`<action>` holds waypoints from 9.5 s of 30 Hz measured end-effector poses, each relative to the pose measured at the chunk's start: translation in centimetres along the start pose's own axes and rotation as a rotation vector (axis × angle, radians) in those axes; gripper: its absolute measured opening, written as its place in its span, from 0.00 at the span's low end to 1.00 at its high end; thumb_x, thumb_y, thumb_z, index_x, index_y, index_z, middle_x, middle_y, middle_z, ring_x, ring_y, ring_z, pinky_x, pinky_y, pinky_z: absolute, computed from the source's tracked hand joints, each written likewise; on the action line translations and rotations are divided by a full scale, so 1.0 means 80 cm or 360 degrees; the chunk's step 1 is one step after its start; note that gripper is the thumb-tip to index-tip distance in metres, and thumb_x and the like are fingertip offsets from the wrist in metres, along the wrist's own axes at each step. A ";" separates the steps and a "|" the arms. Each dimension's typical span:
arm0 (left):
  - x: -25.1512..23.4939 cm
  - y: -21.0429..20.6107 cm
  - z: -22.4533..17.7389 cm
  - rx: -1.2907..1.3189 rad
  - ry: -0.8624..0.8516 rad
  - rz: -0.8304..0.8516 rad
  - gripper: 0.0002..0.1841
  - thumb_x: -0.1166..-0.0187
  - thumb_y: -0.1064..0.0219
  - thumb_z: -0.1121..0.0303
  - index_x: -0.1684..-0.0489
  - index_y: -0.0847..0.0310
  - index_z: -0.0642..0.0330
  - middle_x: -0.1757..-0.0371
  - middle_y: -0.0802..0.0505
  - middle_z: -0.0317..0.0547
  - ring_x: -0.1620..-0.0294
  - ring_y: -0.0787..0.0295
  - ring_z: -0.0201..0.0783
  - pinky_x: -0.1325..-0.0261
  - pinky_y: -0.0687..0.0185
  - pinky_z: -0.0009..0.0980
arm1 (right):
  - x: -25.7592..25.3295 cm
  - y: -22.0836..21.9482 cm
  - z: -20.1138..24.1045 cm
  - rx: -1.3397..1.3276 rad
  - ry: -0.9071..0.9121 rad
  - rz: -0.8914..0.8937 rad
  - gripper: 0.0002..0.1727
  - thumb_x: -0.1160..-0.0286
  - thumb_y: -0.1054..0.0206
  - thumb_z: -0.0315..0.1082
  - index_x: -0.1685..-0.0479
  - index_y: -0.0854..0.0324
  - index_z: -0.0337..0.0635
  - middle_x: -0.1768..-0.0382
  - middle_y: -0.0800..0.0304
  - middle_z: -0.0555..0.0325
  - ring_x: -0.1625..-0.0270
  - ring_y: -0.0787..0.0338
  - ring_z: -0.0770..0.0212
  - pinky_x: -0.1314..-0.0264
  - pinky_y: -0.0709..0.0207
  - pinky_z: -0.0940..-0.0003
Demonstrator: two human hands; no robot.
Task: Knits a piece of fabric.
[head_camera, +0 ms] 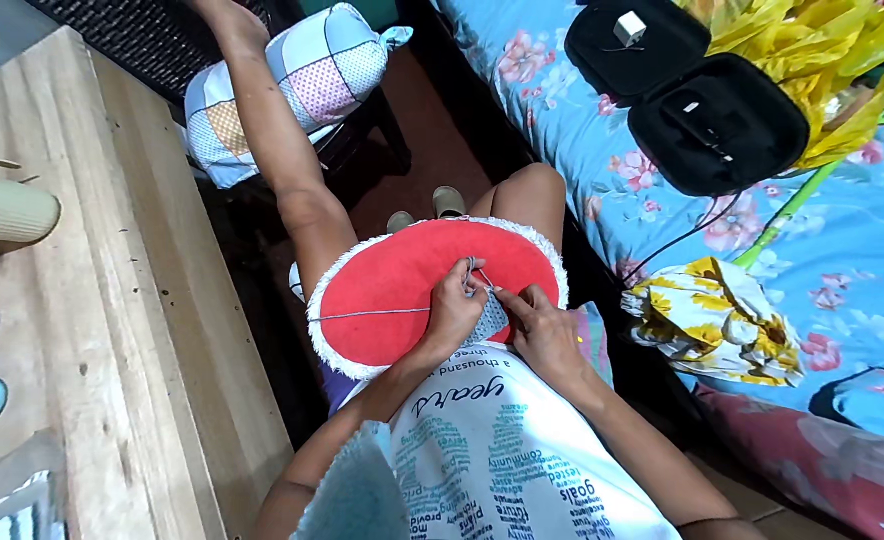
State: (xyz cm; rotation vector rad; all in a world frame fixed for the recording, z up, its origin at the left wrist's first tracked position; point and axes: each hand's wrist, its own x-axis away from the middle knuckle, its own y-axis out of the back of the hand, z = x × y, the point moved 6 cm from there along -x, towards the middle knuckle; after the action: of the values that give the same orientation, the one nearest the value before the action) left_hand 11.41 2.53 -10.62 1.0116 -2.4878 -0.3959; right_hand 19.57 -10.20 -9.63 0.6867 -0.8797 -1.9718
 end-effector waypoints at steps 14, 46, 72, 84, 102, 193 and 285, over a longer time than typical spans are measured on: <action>0.002 0.000 -0.002 -0.0049 0.0012 0.0003 0.20 0.27 0.34 0.78 0.34 0.19 0.65 0.63 0.08 0.44 0.64 0.13 0.31 0.54 0.18 0.30 | 0.002 -0.004 -0.002 0.0019 0.0002 0.0024 0.24 0.35 0.36 0.23 0.38 0.08 0.47 0.62 0.14 0.43 0.75 0.13 0.48 0.77 0.21 0.54; 0.075 0.033 -0.100 0.0614 -0.0460 0.0110 0.44 0.32 0.34 0.85 0.11 0.54 0.76 0.60 0.08 0.40 0.63 0.11 0.25 0.58 0.14 0.19 | 0.004 0.038 0.007 -0.2404 -0.0170 0.0069 0.19 0.28 0.28 0.27 0.37 0.09 0.49 0.42 0.05 0.66 0.48 0.08 0.75 0.45 0.14 0.79; 0.003 -0.001 -0.025 0.0303 -0.0024 0.0178 0.40 0.30 0.31 0.81 0.12 0.40 0.57 0.70 0.12 0.40 0.74 0.17 0.27 0.65 0.19 0.23 | 0.002 0.024 -0.032 -0.0462 0.0204 -0.0080 0.20 0.25 0.40 0.27 0.42 0.06 0.51 0.65 0.12 0.50 0.71 0.14 0.57 0.72 0.22 0.60; 0.001 -0.008 -0.018 0.0122 -0.0056 0.0149 0.34 0.26 0.34 0.80 0.15 0.35 0.59 0.68 0.11 0.39 0.73 0.18 0.26 0.64 0.20 0.23 | 0.003 0.020 -0.019 -0.0102 0.0215 -0.0099 0.21 0.32 0.37 0.25 0.42 0.06 0.49 0.66 0.13 0.46 0.75 0.13 0.49 0.79 0.23 0.55; 0.001 -0.013 -0.016 -0.0072 -0.0112 0.0139 0.29 0.24 0.36 0.78 0.20 0.29 0.61 0.66 0.11 0.41 0.70 0.16 0.29 0.60 0.19 0.26 | 0.004 0.012 -0.014 -0.0010 0.0092 -0.0067 0.23 0.35 0.36 0.23 0.41 0.06 0.48 0.65 0.13 0.44 0.75 0.13 0.48 0.79 0.22 0.53; 0.078 0.117 -0.077 0.1236 -0.0704 -0.0214 0.58 0.32 0.34 0.88 0.12 0.89 0.70 0.60 0.10 0.40 0.61 0.08 0.29 0.52 0.10 0.27 | -0.053 0.043 0.119 -0.1693 0.0158 -0.0064 0.23 0.33 0.34 0.20 0.36 0.29 0.36 0.61 0.10 0.69 0.67 0.14 0.79 0.67 0.21 0.84; 0.083 0.120 -0.084 0.0869 -0.0677 0.0018 0.50 0.28 0.32 0.82 0.06 0.68 0.67 0.60 0.08 0.39 0.77 0.27 0.18 0.73 0.31 0.14 | -0.047 0.056 0.099 -0.1766 0.0244 0.0074 0.16 0.27 0.34 0.21 0.44 0.10 0.43 0.51 0.06 0.67 0.59 0.12 0.79 0.57 0.17 0.83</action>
State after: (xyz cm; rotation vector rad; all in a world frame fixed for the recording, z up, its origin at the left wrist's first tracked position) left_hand 4.71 3.77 0.93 1.2116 -3.0783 0.1024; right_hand 17.74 -6.14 -0.82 0.1396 0.3360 -1.9518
